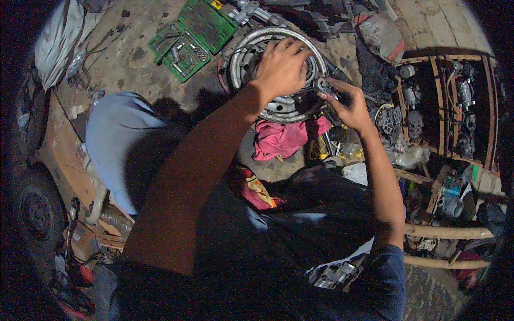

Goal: The person sits on the floor and uses a ratchet wrench to tighten bolts on a circular metal mechanical component, likely a brake drum or clutch assembly. They repeatedly reposition the tool and rotate the component to access different fasteners.

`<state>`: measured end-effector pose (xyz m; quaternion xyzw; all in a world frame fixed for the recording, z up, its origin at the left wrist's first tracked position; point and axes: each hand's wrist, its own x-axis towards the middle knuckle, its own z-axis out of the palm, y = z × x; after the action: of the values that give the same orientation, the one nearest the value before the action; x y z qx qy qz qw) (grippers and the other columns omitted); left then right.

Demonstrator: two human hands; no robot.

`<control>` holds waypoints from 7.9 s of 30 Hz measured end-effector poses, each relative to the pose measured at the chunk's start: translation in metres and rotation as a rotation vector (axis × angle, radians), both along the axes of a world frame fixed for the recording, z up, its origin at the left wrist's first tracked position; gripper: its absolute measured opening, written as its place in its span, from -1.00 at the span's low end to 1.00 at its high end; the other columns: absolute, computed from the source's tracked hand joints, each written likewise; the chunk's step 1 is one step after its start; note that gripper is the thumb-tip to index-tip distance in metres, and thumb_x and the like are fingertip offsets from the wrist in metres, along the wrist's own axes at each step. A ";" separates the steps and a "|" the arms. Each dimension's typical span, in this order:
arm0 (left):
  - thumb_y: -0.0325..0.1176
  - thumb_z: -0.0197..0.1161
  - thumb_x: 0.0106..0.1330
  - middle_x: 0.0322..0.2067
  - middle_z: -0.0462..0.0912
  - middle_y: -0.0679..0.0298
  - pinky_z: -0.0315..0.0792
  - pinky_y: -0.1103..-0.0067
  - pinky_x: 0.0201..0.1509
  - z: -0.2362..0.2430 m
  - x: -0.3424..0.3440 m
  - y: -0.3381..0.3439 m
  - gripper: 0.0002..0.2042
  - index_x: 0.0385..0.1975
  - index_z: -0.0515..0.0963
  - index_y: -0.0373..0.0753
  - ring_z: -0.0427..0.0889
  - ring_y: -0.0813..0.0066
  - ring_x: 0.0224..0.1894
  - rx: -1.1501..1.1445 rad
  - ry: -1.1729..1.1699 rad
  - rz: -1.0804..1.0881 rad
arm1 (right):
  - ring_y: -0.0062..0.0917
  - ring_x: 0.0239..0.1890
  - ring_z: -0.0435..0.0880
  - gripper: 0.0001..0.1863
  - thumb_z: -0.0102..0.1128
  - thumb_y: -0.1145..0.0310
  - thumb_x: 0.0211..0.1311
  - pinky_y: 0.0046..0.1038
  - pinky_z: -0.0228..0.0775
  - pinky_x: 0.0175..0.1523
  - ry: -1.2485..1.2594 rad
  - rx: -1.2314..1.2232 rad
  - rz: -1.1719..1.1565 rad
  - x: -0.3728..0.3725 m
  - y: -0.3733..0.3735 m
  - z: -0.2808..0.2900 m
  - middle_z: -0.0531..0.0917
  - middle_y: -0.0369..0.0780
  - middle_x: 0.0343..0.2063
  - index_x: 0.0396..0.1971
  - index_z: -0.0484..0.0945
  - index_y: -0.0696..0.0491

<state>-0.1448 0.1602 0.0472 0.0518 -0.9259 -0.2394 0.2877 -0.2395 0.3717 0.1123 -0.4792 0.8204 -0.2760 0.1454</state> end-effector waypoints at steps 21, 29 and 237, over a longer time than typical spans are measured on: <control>-0.28 0.17 0.26 0.14 0.58 0.17 0.33 0.06 0.29 -0.003 -0.002 0.000 -0.65 0.04 0.60 -0.14 0.47 0.10 0.24 0.000 0.023 0.011 | 0.08 -0.13 0.64 -0.52 0.38 0.32 0.17 -0.06 0.47 0.01 0.181 0.572 -0.018 0.012 -0.036 0.029 0.67 0.17 -0.23 0.09 0.56 0.15; -0.28 0.15 0.27 0.16 0.57 0.17 0.33 0.05 0.29 -0.004 -0.004 0.001 -0.64 0.07 0.58 -0.12 0.46 0.10 0.25 -0.006 0.008 0.011 | 0.00 -0.17 0.70 -0.72 0.28 0.46 0.10 0.07 0.39 0.15 0.815 0.373 0.242 -0.005 -0.019 0.019 0.72 0.05 -0.33 -0.15 0.64 0.15; -0.21 0.23 0.34 0.20 0.48 0.07 0.40 0.16 0.29 -0.010 -0.003 -0.013 -0.58 0.18 0.50 -0.18 0.46 -0.05 0.22 0.060 -0.014 -0.069 | 0.11 -0.16 0.64 -0.64 0.20 0.53 0.13 -0.06 0.52 -0.08 0.412 0.587 0.163 -0.001 -0.031 0.013 0.67 0.14 -0.31 -0.03 0.57 0.20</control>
<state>-0.1473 0.1476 0.0369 0.0300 -0.9216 -0.2762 0.2710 -0.2407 0.3411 0.1257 -0.5265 0.8358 0.0861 0.1299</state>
